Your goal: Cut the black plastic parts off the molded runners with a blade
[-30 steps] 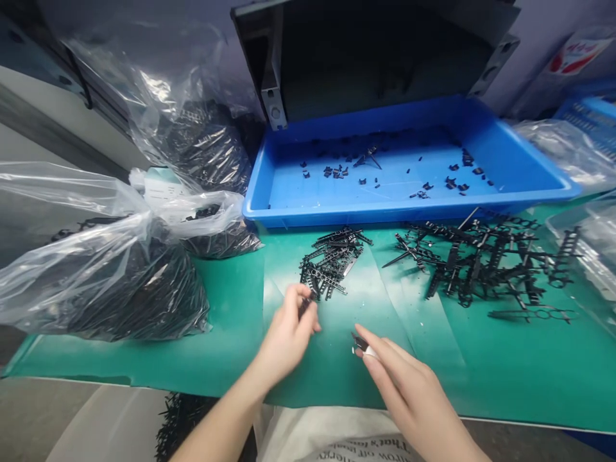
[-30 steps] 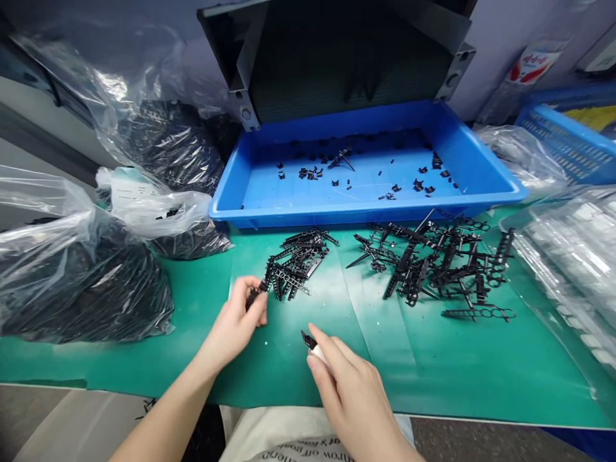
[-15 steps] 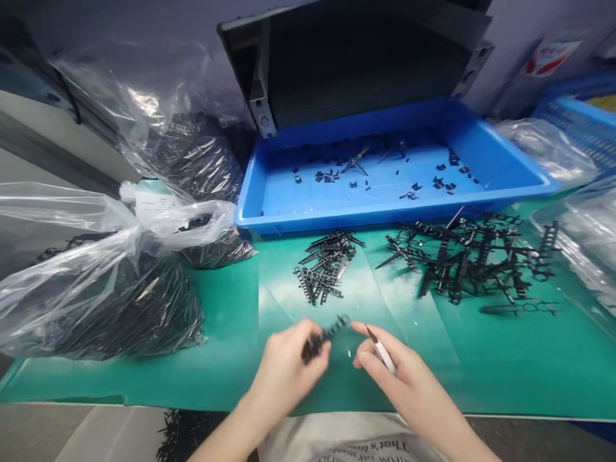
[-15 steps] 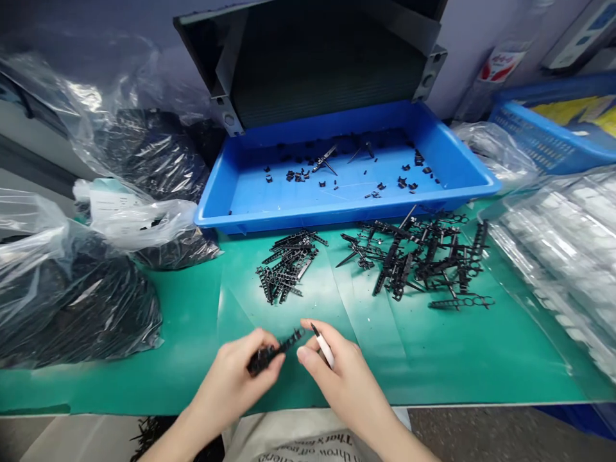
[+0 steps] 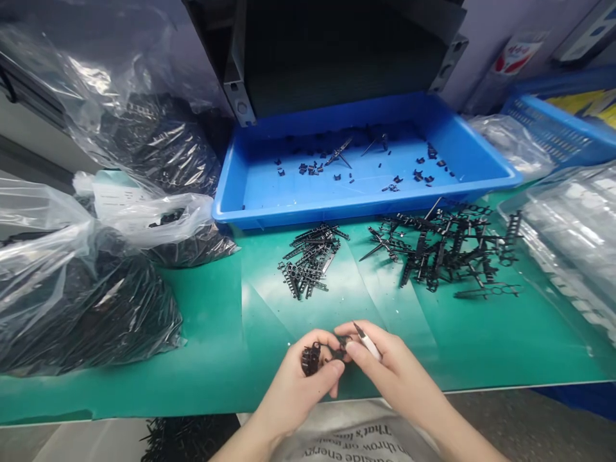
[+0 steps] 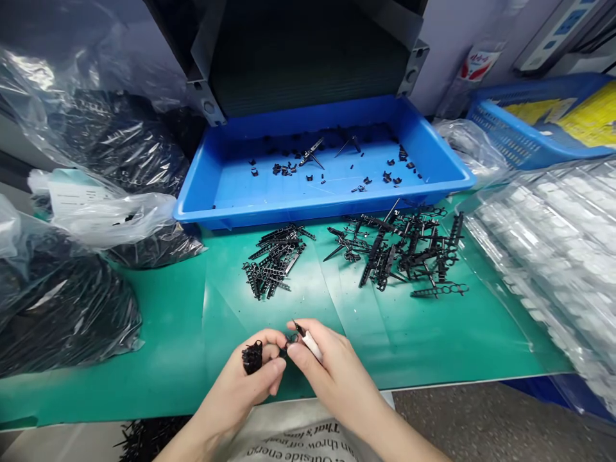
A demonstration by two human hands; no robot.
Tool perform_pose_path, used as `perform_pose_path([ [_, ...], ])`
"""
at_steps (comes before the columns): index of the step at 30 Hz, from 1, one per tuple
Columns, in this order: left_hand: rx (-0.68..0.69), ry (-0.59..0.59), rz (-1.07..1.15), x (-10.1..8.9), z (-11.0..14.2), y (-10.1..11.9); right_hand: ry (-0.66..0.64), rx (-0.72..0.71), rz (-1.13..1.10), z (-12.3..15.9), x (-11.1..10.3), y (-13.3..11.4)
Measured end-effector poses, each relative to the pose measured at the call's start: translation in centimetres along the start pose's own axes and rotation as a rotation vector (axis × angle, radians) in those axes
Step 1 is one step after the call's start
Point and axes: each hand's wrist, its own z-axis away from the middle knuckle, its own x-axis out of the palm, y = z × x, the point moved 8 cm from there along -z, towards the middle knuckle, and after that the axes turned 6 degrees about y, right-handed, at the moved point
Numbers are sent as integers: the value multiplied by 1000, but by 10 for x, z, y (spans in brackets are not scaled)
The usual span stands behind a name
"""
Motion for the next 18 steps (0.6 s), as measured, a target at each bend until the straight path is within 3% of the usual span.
perform_pose_path([
  [6,-31,71,72,-7,-1,2,-4,-176,319,14,-4,-13],
  [18,20,66,-44,-6,6,6,-21,-290,546,18,5,-22],
])
